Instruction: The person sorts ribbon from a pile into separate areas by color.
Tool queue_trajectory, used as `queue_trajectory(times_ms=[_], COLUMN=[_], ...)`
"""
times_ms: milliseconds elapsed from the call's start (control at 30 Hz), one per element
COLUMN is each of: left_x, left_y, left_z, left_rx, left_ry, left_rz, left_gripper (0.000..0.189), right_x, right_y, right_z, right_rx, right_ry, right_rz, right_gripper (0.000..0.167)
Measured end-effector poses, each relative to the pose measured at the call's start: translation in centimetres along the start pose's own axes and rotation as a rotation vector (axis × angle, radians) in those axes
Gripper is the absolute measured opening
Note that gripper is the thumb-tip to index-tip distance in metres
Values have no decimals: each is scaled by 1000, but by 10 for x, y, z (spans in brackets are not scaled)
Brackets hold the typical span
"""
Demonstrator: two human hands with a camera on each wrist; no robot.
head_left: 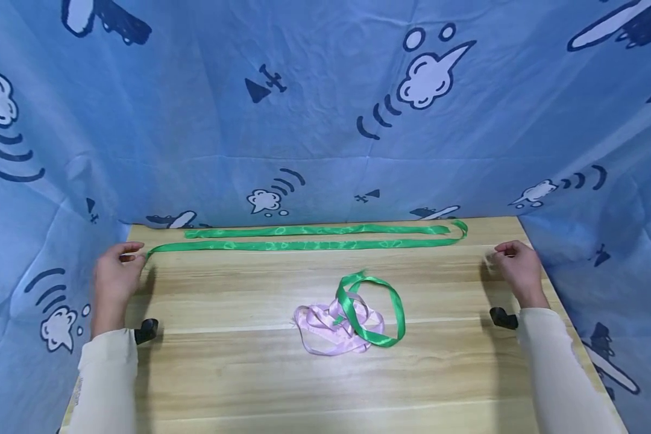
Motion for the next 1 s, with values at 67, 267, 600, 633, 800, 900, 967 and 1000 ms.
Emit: queue_trajectory(times_ms=[67, 267, 600, 633, 800, 900, 967, 1000], left_x=[-12, -44, -80, -84, -106, -120, -130, -134], left_y=[-10, -35, -64, -67, -83, -92, -99, -102], left_z=[8, 39, 101, 109, 149, 172, 187, 193], left_rx=[-3, 75, 254, 280, 416, 469, 495, 505], left_ry=[-5, -36, -55, -63, -105, -123, -135, -141], left_rz=[56, 213, 424, 433, 473, 502, 522, 532], left_gripper=[37, 32, 25, 24, 25, 25, 25, 25], right_x=[6, 22, 49, 52, 64, 69, 72, 74], right_y=[-7, -30, -64, -67, -83, -89, -93, -95], right_z=[1, 10, 41, 44, 61, 72, 79, 83], right_rx=[-12, 22, 51, 56, 91, 111, 125, 130], right_ry=[-7, 3, 21, 24, 69, 104, 125, 137], right_rz=[-35, -99, -163, -169, -209, -229, -238, -243], right_gripper=[25, 25, 17, 17, 16, 15, 14, 14])
Point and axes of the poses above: each hand's wrist, its own y-axis towards the middle knuckle, its own z-axis out of the palm, x = y × z, the point moved 5 cm from there along y, towards the middle knuckle, and after that the axes turned 10 degrees about x, right-handed, at the moved point
